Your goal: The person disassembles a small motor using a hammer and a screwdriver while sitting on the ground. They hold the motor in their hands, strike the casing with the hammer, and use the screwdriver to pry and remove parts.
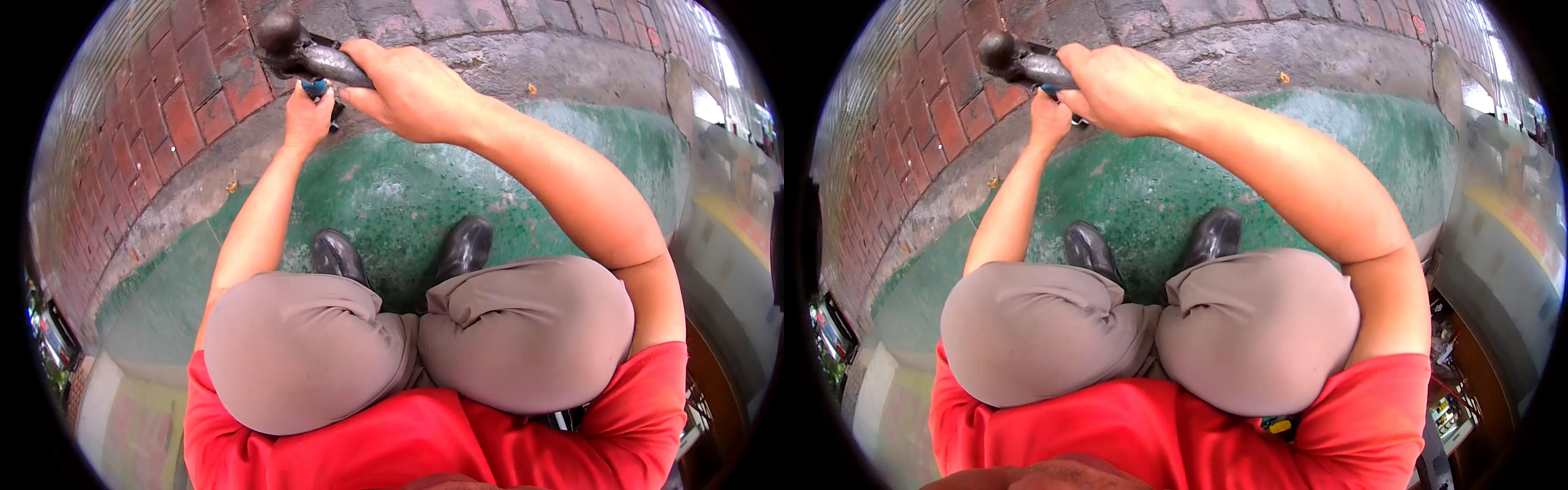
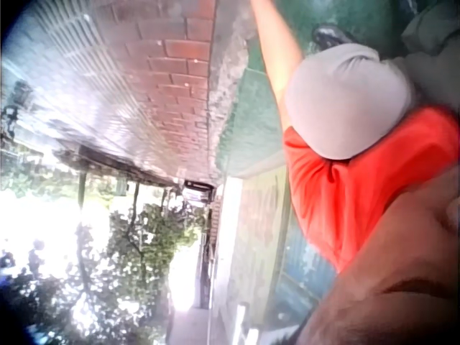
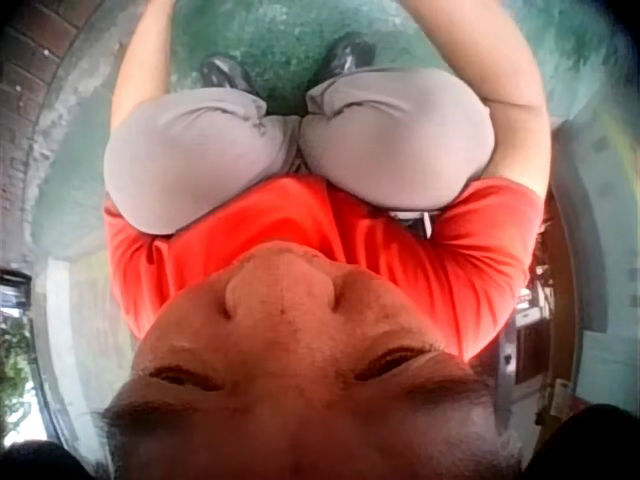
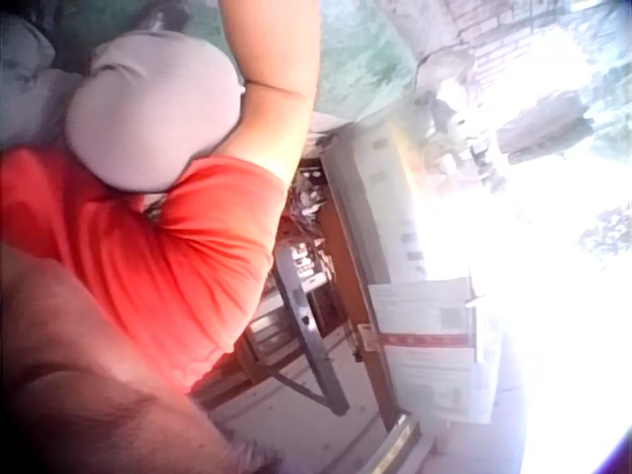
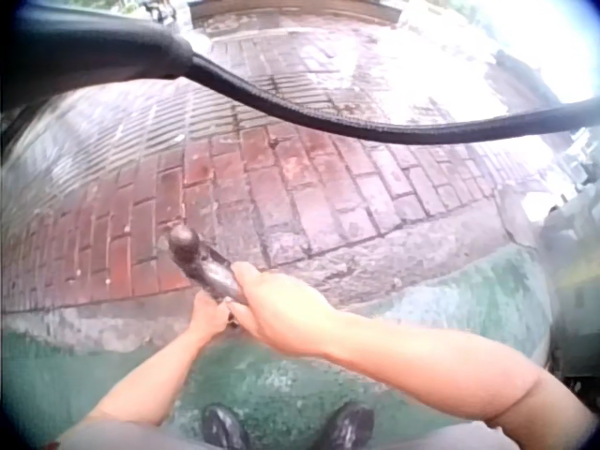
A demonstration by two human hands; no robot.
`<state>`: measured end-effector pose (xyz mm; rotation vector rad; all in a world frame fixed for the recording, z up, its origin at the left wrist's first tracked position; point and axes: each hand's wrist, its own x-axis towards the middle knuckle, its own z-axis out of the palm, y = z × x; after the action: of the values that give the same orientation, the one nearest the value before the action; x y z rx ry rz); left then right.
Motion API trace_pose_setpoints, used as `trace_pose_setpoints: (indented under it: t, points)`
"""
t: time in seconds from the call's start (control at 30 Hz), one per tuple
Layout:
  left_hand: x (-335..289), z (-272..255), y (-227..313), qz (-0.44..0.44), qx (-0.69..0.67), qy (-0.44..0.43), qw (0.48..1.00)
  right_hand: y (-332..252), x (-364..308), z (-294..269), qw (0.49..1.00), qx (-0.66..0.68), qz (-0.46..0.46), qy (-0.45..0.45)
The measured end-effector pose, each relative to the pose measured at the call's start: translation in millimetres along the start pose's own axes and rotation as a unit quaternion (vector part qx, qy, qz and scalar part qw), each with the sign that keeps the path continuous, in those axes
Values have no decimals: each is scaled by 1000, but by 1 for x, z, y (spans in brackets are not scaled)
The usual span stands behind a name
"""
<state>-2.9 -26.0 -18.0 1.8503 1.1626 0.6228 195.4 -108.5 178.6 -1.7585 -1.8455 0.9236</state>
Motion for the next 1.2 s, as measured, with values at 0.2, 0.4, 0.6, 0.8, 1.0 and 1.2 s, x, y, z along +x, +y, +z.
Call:
trace_pose_setpoints:
  t: [0.2,0.4,0.6,0.8,1.0,1.2]
  points:
    - [-2,1,-8,9,-20,-1,1000,11,0,14,999,-40,8,-34]
    - [-1,-3,-2,-32,0,13,999,30,-11,24,998,19,55,-20]
    - [-11,-25,-10,-129,-309,-10,942,110,-46,39,960,-194,199,-40]
    - [-20,-43,12,-153,-417,-24,896,189,-116,49,900,-359,219,-116]
    - [-23,-31,30,-44,-303,-50,951,203,-142,54,891,-367,255,-79]
    - [-44,-9,104,293,17,-33,955,99,-75,60,794,481,358,-97]
